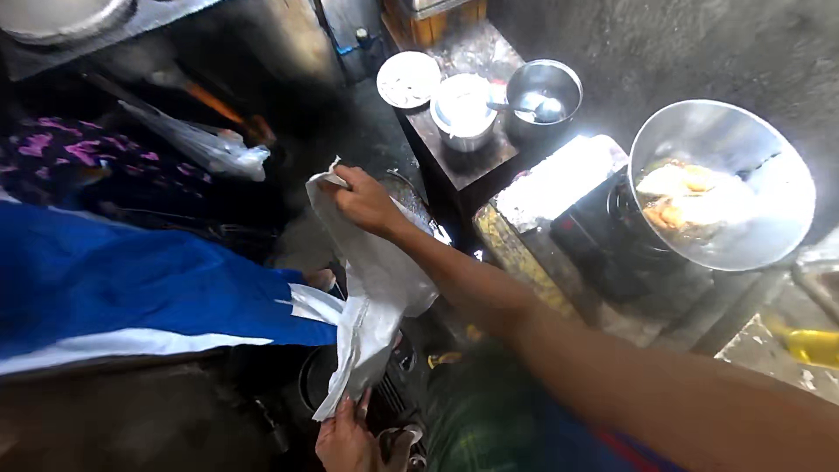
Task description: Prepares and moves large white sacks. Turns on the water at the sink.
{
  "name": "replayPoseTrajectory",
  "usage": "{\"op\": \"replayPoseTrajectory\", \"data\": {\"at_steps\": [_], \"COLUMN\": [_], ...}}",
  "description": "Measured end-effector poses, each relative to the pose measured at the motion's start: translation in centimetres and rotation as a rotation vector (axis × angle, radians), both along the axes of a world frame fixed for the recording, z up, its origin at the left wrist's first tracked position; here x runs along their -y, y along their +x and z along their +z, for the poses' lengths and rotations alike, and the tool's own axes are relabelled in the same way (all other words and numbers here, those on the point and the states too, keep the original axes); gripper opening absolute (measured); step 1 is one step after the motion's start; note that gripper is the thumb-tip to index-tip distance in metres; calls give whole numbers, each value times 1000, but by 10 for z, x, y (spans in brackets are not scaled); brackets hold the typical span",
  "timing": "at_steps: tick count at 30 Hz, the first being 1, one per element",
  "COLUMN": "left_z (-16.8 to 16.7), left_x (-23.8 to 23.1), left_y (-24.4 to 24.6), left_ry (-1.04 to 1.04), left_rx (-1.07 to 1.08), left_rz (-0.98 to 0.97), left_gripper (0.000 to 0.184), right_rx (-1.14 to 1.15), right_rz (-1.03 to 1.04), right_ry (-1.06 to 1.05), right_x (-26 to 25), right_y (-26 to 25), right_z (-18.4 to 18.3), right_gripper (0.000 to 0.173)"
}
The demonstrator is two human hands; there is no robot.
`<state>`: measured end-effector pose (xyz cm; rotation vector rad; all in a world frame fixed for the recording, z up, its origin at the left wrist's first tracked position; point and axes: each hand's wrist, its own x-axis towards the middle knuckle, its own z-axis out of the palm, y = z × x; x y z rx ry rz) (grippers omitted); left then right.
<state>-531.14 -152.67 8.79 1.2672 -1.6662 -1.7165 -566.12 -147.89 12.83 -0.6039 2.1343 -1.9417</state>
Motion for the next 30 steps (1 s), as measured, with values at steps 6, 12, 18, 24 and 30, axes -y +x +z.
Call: {"op": "replayPoseTrajectory", "data": {"at_steps": [6, 12, 18, 24, 30], "left_z": [-2, 4, -16, -31, -15], "left_x": [53, 95, 146, 198, 295], "left_y": [-54, -101, -146, -198, -276], "left_ry": [-50, -66, -49, -55, -165], "left_rx": [-70, -63, 45, 50, 473], "left_rz": [-88, -219, -200, -40, 188], "left_gripper": [19, 15, 20, 21, 44], "right_rx": [-51, -248, -236, -260, -147], "right_rz": [14, -62, -72, -130, -88], "right_ry": [-7, -44, -66, -115, 58], "right_x": [47, 90, 138, 168, 206], "right_y": [-49, -86, -151, -264, -351], "right_z": [35, 75, 62, 32, 20], "right_gripper": [22, 24, 32, 39, 39]}}
